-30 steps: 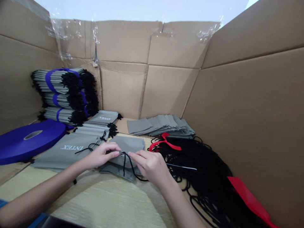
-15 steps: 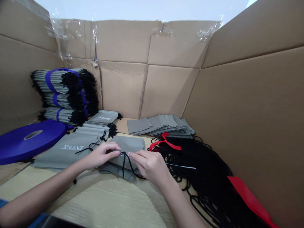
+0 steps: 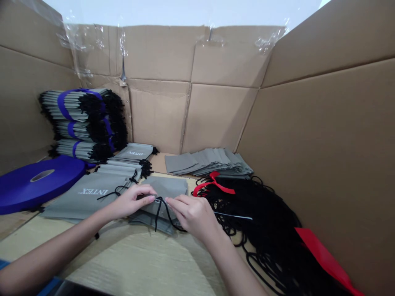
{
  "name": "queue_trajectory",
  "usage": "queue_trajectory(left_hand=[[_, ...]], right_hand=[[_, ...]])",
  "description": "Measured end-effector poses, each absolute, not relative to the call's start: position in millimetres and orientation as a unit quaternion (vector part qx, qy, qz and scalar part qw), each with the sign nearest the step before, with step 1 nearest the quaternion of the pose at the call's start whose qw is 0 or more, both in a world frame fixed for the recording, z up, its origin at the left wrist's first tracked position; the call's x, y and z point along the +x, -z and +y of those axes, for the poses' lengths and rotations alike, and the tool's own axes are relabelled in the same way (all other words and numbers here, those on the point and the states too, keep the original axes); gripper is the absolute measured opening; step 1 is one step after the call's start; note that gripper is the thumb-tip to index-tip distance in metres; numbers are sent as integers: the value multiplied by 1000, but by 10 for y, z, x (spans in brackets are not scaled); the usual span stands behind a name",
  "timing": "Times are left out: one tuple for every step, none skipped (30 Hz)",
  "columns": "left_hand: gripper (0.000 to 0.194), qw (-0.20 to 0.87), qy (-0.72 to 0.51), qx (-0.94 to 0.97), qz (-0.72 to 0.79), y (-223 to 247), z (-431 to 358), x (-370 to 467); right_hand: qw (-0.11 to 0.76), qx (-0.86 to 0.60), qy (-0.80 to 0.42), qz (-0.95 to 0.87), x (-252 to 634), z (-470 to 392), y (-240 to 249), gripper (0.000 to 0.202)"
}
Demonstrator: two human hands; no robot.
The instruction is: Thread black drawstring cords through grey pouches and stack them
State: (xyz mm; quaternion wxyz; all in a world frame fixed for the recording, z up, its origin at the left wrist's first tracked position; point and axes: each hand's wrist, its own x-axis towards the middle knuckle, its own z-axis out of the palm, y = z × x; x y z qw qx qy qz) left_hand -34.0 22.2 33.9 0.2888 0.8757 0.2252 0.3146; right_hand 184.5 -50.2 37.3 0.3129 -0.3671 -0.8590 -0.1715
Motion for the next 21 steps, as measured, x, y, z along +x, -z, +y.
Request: queue_trajectory(left_hand=[[26,288,-315,876,225,-341,220,-342],[26,288,-316,875,225,-343,219,-344],[26,288,-318,875,225,-344,219,-346],[26,289,-319,874,225,-346,219,-349],[26,290,-320,874,225,-346,220,-351],[26,291,-320,873,225,-346,221,-353],[26,292,-319,873,226,-346,222,-354],[26,293,-319,873,226,-345,223,-355],[26,293,-319,873,226,-345,223,-355],[26,292,-319,873,226,-344,222,-355],[26,292,-319,873,226,-344,221,-354],[26,291,-320,873,226,-344,221,-354],[26,291,-321,872,226,-344,220,-354],[26,292,-322,872,225,-344,220,-354],[25,293,-323,871,224,-343,221,-354],[25,294,-324,871,223,-343,222,-354],[25,293,-326,871,223,-343,223,-354],[25,292,-327,871,222,-342,226,-354],[25,289,-329,871,222,-342,228,-355],[25,287,-330,871,223,-342,230,-356],[25,285,-331,871,223,-343,232,-358]], right_hand=[[313,-368,172,-859,1846,-503,-372,24],[313,-369,172,-858,1847,-504,-371,24],[315,-370,172,-857,1848,-505,-371,24],[316,-370,172,-856,1847,-506,-371,24],[318,-371,173,-856,1847,-508,-373,24],[318,-371,174,-855,1846,-509,-375,24],[319,-372,175,-854,1845,-511,-378,24],[319,-372,176,-854,1843,-512,-382,24],[319,-372,177,-854,1842,-513,-387,24],[320,-371,176,-854,1840,-513,-391,23],[321,-370,173,-855,1838,-513,-394,23],[322,-369,170,-855,1837,-511,-395,23],[323,-369,166,-856,1835,-510,-395,23],[323,-371,162,-855,1833,-508,-392,23],[324,-373,159,-855,1830,-506,-387,23],[326,-377,157,-853,1827,-505,-380,23],[327,-380,154,-851,1823,-504,-373,23],[330,-383,153,-849,1819,-503,-366,22],[333,-385,152,-847,1815,-504,-360,22],[335,-386,152,-846,1811,-505,-356,22],[335,-386,152,-846,1808,-506,-353,22]])
